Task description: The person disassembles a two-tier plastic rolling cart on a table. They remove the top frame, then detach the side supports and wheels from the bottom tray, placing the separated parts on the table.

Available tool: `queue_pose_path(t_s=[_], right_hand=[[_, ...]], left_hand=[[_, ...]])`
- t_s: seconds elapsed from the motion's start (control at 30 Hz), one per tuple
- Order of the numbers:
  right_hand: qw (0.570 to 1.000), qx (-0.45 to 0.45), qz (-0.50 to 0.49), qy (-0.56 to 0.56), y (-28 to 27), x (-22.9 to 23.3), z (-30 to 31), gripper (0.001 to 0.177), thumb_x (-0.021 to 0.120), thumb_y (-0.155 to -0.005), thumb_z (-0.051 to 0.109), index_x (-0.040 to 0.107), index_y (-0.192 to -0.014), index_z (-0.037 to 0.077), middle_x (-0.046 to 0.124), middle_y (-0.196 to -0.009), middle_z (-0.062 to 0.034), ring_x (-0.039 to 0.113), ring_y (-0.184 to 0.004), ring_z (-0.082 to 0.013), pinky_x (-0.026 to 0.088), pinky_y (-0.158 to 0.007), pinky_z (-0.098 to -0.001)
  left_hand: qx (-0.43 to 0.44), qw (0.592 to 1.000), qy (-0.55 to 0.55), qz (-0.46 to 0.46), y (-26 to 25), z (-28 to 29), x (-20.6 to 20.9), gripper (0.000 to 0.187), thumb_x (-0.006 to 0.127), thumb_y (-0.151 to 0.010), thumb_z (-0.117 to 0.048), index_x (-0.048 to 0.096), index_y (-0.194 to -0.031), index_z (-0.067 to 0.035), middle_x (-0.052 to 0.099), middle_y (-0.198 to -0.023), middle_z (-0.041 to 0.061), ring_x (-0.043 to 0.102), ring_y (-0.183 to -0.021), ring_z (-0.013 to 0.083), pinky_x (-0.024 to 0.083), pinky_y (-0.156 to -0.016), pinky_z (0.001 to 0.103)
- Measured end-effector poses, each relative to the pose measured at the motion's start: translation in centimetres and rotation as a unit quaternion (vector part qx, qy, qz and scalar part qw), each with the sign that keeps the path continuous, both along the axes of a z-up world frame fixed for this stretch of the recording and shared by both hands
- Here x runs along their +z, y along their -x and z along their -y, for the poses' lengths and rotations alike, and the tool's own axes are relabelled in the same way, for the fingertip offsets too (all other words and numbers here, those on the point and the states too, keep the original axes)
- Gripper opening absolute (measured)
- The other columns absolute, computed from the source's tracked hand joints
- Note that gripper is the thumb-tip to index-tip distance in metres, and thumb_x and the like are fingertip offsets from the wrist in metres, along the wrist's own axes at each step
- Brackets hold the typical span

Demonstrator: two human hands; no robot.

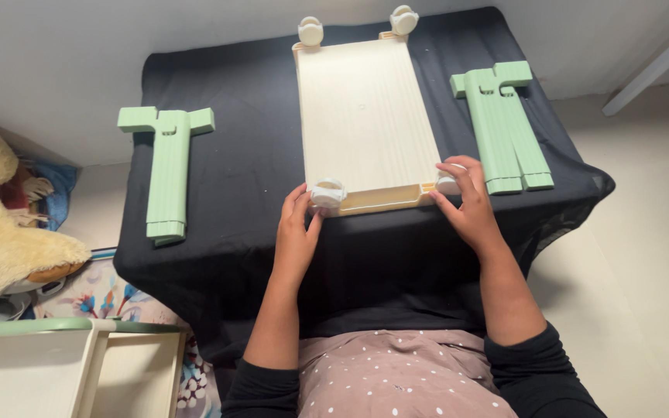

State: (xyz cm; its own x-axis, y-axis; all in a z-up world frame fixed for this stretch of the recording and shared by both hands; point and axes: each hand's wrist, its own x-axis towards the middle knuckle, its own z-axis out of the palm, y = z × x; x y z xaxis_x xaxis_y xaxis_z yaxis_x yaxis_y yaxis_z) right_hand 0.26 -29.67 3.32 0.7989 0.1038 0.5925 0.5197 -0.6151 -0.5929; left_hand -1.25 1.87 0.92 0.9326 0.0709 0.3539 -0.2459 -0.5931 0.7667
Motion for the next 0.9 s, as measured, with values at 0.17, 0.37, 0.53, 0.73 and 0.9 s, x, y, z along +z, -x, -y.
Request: queue_pose_path(t_s=[0.17, 0.37, 0.53, 0.73, 0.9], right_hand=[[0.989, -0.043, 0.124, 0.073, 0.9, 0.7, -3.1, 0.041, 0.077, -0.091, 0.013, 0.061, -0.128, 0.012, 0.054, -0.138, -0.0179, 0.049, -0.140, -0.0426, 0.043, -0.116, -0.0486], [0.990, 0.117, 0.014, 0.080, -0.2, 1.5, -9.4, 0.056, 0.078, -0.089, 0.017, 0.057, -0.139, 0.002, 0.056, -0.143, -0.0194, 0.053, -0.136, -0.0380, 0.045, -0.111, -0.0457], [0.967, 0.192, -0.165, 0.003, -2.7, 2.2, -13.1, 0.057, 0.080, -0.083, 0.020, 0.060, -0.135, 0.005, 0.071, -0.121, -0.0151, 0.069, -0.114, -0.0282, 0.053, -0.098, -0.0375], [0.948, 0.215, -0.232, 0.017, -4.6, 2.3, -13.2, 0.051, 0.082, -0.080, 0.018, 0.066, -0.127, 0.006, 0.075, -0.112, -0.0106, 0.073, -0.106, -0.0213, 0.056, -0.095, -0.0340], [0.933, 0.248, -0.253, -0.056, -5.0, 1.2, -13.0, 0.051, 0.077, -0.080, 0.011, 0.064, -0.129, 0.005, 0.073, -0.118, -0.0094, 0.070, -0.113, -0.0194, 0.055, -0.101, -0.0341]], left_hand=[[-0.074, 0.995, 0.063, -0.028, -0.5, -2.0, 1.2, 0.032, 0.065, -0.096, -0.013, 0.067, -0.127, -0.005, 0.056, -0.149, 0.008, 0.058, -0.133, 0.0290, 0.052, -0.099, 0.040], [-0.101, 0.993, 0.061, 0.016, -0.7, -3.3, 1.2, 0.037, 0.070, -0.094, -0.015, 0.067, -0.130, -0.009, 0.063, -0.140, 0.007, 0.061, -0.128, 0.0269, 0.053, -0.092, 0.037], [-0.087, 0.994, 0.056, 0.032, -0.4, -3.5, 0.8, 0.034, 0.075, -0.092, -0.014, 0.071, -0.126, -0.009, 0.069, -0.116, 0.007, 0.068, -0.107, 0.0220, 0.054, -0.090, 0.035], [-0.105, 0.987, 0.122, -0.008, -1.1, -3.8, 0.7, 0.025, 0.074, -0.092, -0.011, 0.072, -0.117, -0.008, 0.070, -0.108, 0.006, 0.068, -0.099, 0.0182, 0.056, -0.085, 0.030], [-0.105, 0.990, 0.095, 0.020, -1.0, -3.7, 0.8, 0.022, 0.073, -0.093, -0.011, 0.069, -0.115, -0.007, 0.068, -0.108, 0.006, 0.068, -0.097, 0.0186, 0.054, -0.080, 0.031]])
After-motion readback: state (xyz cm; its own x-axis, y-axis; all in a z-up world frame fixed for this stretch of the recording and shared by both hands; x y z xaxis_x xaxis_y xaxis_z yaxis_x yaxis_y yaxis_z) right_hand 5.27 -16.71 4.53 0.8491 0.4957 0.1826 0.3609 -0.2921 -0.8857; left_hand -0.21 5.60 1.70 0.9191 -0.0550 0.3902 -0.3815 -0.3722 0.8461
